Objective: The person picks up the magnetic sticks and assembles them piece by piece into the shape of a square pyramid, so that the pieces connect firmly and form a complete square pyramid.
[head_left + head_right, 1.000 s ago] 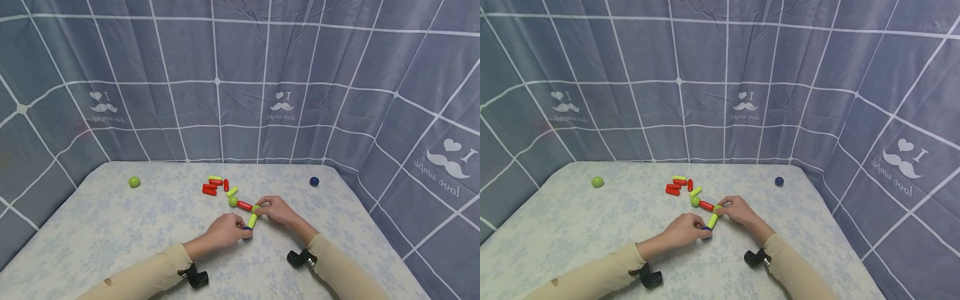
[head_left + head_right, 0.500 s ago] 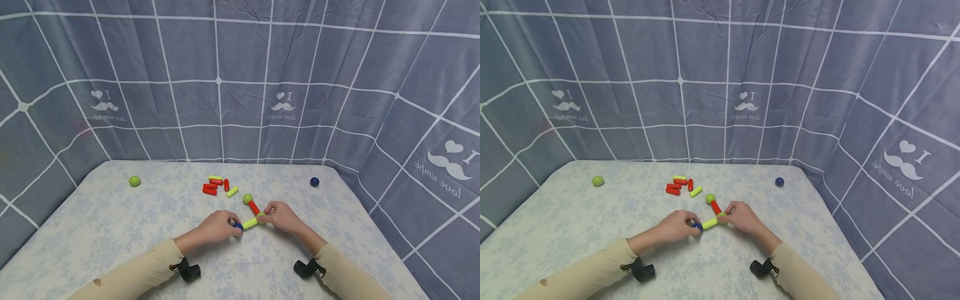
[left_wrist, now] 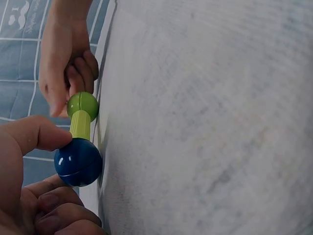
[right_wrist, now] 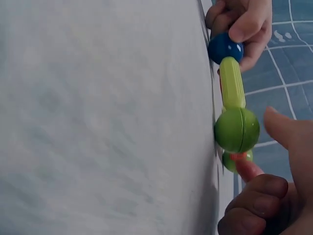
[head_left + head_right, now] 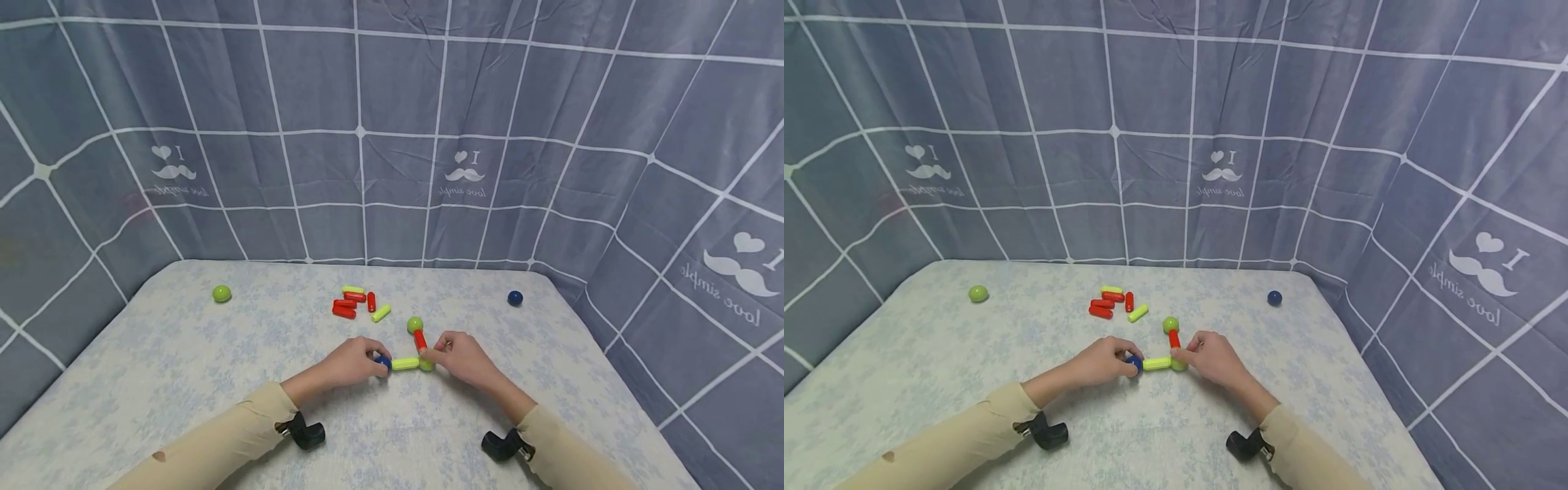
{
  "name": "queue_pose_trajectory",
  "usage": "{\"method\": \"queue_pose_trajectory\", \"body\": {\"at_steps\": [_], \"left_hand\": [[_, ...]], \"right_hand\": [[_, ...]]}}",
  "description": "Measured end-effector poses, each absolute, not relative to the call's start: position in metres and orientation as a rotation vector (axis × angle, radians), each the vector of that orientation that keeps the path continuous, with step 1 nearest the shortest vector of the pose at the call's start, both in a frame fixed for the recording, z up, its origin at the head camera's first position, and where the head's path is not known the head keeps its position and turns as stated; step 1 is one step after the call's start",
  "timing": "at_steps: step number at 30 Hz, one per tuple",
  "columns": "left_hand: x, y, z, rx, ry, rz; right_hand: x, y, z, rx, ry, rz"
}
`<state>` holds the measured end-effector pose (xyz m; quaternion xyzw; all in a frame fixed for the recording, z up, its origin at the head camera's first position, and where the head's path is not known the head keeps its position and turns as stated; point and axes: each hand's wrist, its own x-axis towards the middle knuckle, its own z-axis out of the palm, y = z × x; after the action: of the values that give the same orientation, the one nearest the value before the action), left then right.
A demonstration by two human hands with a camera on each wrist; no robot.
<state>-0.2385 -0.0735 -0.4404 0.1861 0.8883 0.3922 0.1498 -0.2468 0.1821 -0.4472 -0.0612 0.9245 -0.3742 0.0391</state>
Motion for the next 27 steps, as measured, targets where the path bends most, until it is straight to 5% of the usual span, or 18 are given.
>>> {"method": "queue_pose_trajectory", "body": {"at_steps": [14,27], "left_hand": [[-0.243,-0.074,-0.443,0.552,2.512,1.154],[-0.246,-0.076,-0.441,0.519,2.483,1.174]], "right_hand": [[-0.293,0.168,-0.445,-0.205,2.803,-1.304],[-0.302,0.163,-0.456,-0.088,2.728,-1.333]]}}
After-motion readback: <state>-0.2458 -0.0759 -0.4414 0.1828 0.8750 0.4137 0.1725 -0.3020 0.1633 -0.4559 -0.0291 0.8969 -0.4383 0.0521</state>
